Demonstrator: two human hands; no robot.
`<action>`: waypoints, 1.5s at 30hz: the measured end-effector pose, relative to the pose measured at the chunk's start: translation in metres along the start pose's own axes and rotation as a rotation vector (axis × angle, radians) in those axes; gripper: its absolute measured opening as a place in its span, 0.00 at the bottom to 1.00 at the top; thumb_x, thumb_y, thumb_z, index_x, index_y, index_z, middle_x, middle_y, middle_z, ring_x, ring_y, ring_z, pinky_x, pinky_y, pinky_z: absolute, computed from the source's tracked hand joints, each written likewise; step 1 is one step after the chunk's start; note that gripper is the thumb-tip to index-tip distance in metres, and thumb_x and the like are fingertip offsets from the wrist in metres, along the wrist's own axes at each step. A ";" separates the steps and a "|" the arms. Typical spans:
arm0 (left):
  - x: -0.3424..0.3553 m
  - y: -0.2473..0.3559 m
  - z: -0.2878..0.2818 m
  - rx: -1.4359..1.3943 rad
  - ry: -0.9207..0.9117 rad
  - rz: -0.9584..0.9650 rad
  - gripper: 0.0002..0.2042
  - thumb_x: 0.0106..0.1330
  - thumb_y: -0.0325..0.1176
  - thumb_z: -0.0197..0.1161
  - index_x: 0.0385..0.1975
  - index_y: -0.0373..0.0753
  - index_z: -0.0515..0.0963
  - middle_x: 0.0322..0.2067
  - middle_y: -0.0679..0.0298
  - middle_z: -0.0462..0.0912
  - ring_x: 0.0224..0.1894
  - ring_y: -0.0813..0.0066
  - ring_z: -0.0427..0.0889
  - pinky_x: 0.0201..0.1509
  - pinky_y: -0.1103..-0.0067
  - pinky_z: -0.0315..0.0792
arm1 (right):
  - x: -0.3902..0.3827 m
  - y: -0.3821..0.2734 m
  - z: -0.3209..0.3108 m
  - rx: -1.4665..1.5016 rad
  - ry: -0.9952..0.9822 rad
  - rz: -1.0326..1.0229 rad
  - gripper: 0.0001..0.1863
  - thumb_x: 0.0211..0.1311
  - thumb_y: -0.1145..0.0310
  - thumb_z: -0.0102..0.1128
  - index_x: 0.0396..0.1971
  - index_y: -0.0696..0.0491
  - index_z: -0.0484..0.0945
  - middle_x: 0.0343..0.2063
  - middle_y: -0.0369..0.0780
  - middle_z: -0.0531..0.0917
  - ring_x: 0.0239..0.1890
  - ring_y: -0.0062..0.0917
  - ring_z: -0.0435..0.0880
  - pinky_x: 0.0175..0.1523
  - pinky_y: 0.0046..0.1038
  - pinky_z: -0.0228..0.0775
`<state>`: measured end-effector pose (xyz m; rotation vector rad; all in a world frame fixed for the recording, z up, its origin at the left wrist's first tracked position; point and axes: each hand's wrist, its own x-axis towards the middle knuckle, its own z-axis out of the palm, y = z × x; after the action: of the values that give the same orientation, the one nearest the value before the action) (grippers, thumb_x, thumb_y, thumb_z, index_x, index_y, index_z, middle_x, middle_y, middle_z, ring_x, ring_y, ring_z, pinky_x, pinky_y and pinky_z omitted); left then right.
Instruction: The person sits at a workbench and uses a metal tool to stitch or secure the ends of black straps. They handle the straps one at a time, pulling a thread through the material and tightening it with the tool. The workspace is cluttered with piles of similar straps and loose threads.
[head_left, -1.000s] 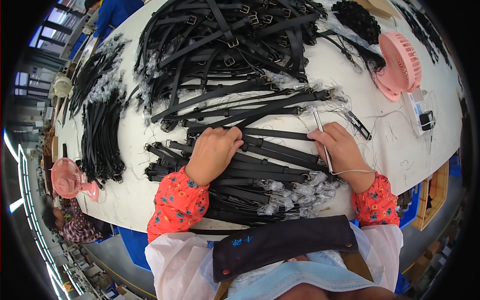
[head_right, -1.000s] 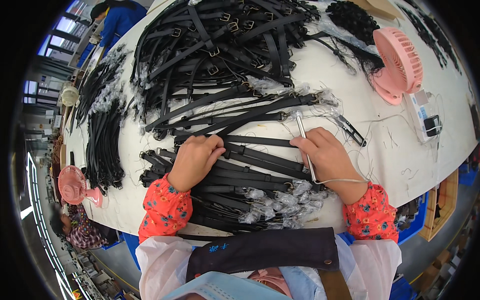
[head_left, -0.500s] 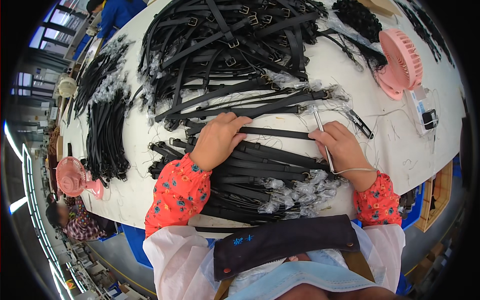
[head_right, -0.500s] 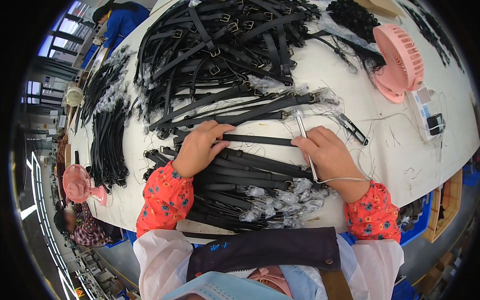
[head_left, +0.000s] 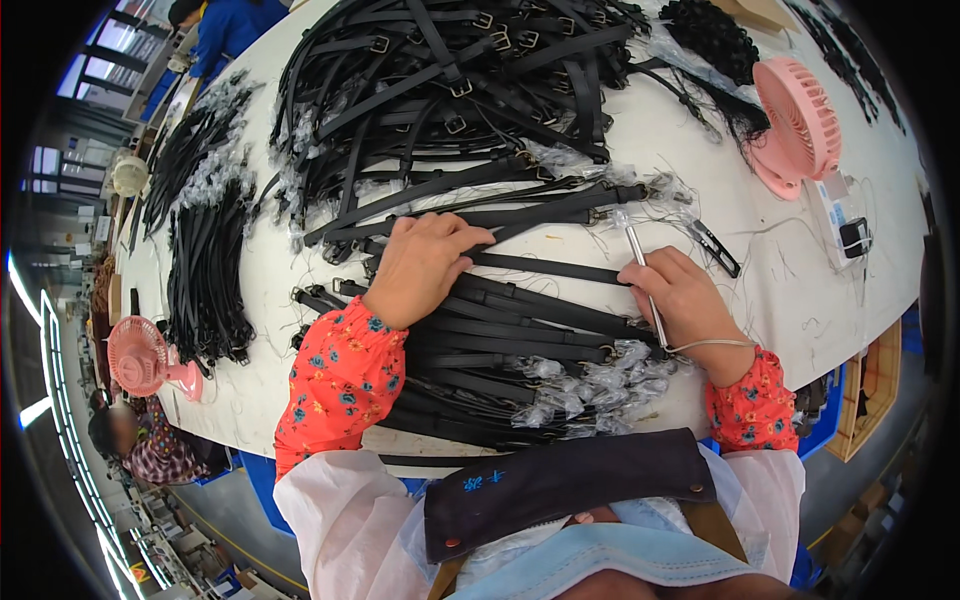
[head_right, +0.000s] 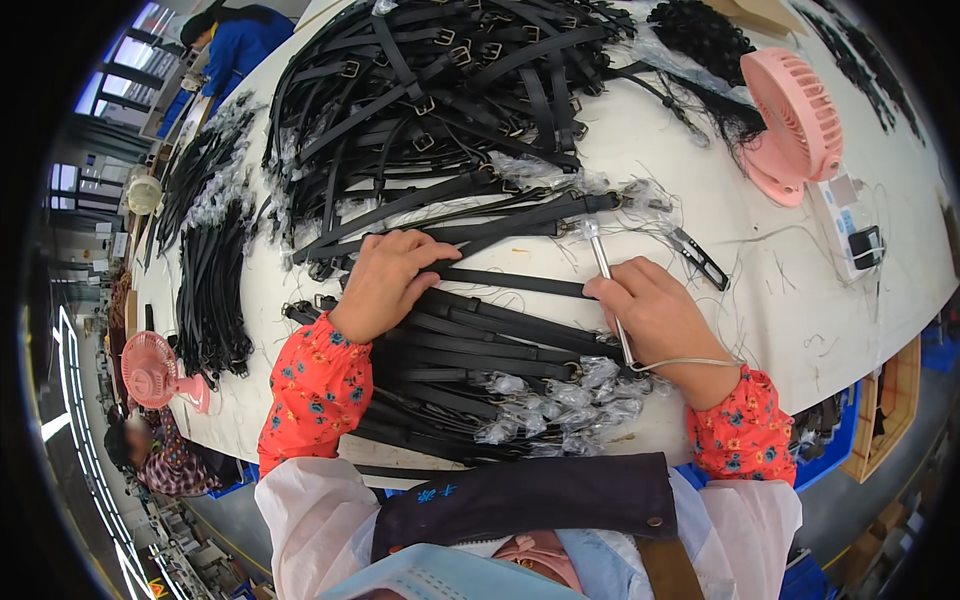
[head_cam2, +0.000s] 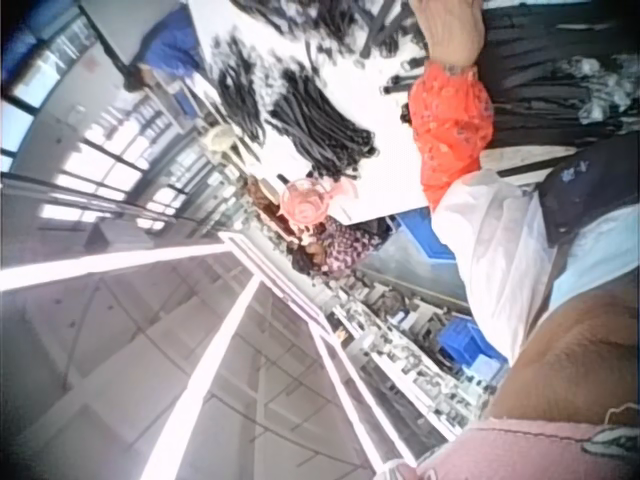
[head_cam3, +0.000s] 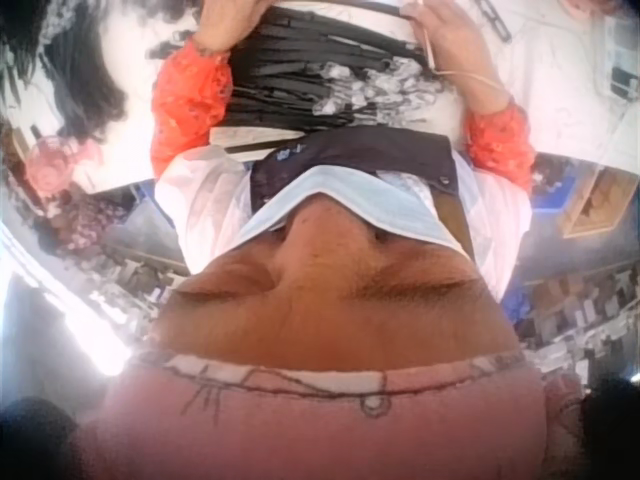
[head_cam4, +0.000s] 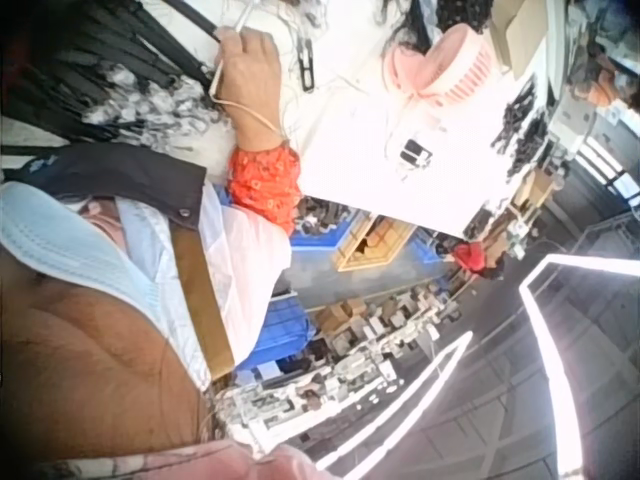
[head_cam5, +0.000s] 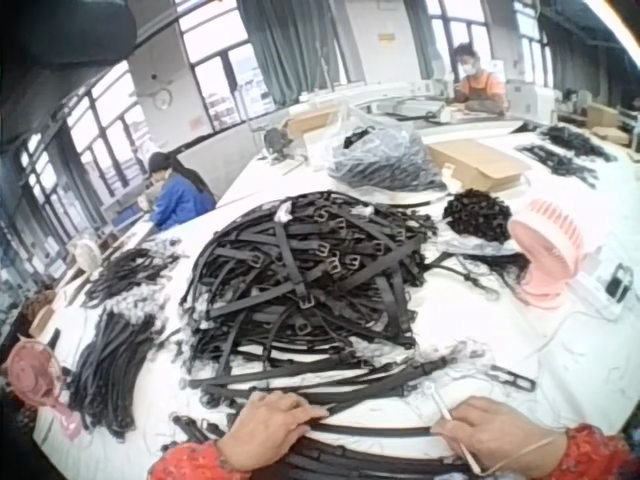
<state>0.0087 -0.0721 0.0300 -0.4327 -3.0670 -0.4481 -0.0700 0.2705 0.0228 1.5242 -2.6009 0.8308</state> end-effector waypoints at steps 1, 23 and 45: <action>-0.002 -0.002 -0.002 0.047 0.025 -0.015 0.20 0.61 0.24 0.66 0.54 0.49 0.81 0.43 0.67 0.80 0.49 0.64 0.77 0.53 0.68 0.65 | 0.001 0.000 0.000 0.009 -0.005 -0.008 0.16 0.50 0.81 0.66 0.40 0.54 0.78 0.33 0.42 0.78 0.39 0.40 0.79 0.45 0.39 0.74; 0.002 -0.011 0.023 -0.255 0.153 0.106 0.06 0.62 0.22 0.67 0.38 0.34 0.82 0.35 0.58 0.83 0.36 0.60 0.83 0.41 0.71 0.76 | -0.001 0.002 0.006 0.071 0.015 0.008 0.18 0.51 0.83 0.64 0.43 0.52 0.77 0.35 0.43 0.77 0.39 0.41 0.79 0.44 0.38 0.74; -0.003 0.009 0.043 -1.136 0.117 -0.296 0.03 0.77 0.28 0.53 0.40 0.36 0.68 0.27 0.69 0.73 0.29 0.86 0.69 0.33 0.86 0.65 | -0.001 -0.003 0.001 0.126 -0.135 0.079 0.17 0.55 0.82 0.59 0.47 0.55 0.76 0.39 0.47 0.75 0.41 0.42 0.80 0.45 0.37 0.75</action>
<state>0.0153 -0.0523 -0.0085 0.0855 -2.4309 -2.0964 -0.0663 0.2699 0.0225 1.5691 -2.7698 0.9481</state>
